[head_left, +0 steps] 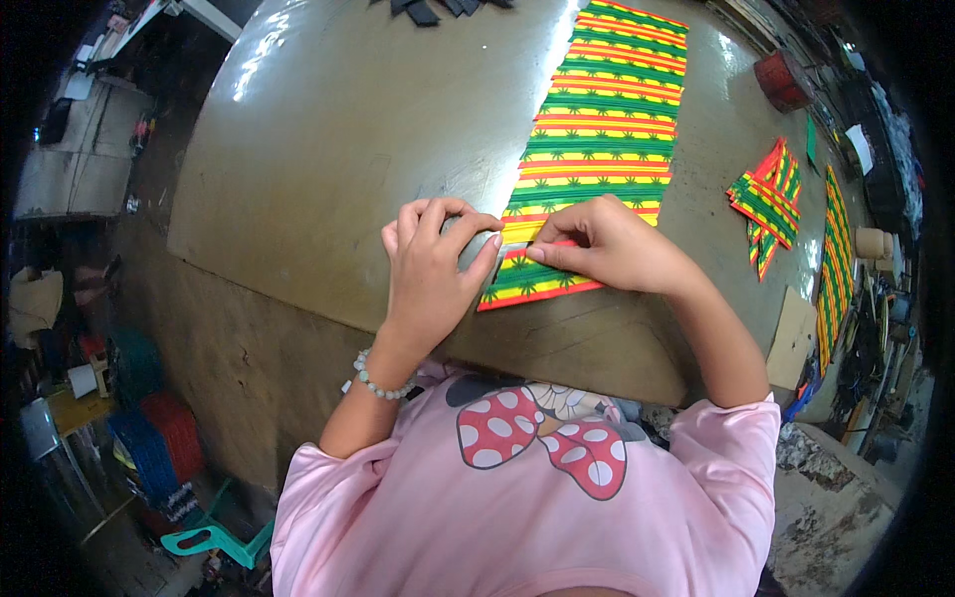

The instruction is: The person repeatedly picks yellow paper strips and places them on top of patterned paper sheets on a table, pressing each strip into place. The person stacks the completed sheets together and continues adding more strips to new sheets throughout the clip.

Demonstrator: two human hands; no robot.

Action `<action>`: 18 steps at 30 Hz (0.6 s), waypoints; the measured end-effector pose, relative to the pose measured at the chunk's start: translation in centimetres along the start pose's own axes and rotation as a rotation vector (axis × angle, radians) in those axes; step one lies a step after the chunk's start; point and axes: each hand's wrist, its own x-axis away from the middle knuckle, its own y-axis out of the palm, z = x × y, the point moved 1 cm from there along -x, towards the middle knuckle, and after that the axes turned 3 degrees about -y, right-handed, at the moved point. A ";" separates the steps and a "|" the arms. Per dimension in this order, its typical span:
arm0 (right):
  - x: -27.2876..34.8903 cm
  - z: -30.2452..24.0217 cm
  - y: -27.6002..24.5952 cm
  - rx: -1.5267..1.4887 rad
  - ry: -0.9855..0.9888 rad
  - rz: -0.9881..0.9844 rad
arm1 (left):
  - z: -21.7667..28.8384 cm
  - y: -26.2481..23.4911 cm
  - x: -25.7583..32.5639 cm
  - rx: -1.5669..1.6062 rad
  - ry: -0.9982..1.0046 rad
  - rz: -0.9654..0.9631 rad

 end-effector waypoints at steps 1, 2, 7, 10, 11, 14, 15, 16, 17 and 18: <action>-0.4 0.5 0.1 0.017 0.043 -0.014 | -0.2 0.0 0.1 0.004 0.001 0.008; -0.8 0.9 0.4 -0.014 0.042 -0.009 | -0.3 0.0 0.1 0.019 -0.010 0.003; -1.7 1.6 0.9 0.026 0.085 0.030 | -0.7 -0.1 -0.1 0.086 -0.044 -0.032; -2.1 1.6 0.7 0.039 0.085 0.023 | -0.8 -0.2 -0.3 0.108 -0.066 -0.054; -2.2 1.7 0.6 0.036 0.090 0.020 | -0.8 -0.3 -0.3 0.115 -0.067 -0.062; -2.3 1.7 0.3 0.020 0.098 -0.001 | -0.8 -0.6 -0.3 0.132 -0.085 -0.088; -2.3 1.7 0.2 0.001 0.076 -0.006 | -0.8 -0.7 -0.4 0.135 -0.089 -0.101; -2.4 1.7 0.2 0.010 0.114 -0.017 | -0.8 -0.8 -0.5 0.139 -0.091 -0.113; -2.4 1.7 0.2 0.009 0.128 -0.025 | -0.7 -0.9 -0.5 0.132 -0.094 -0.112; -2.5 1.6 0.1 0.008 0.143 -0.032 | -0.6 -0.9 -0.6 0.127 -0.096 -0.113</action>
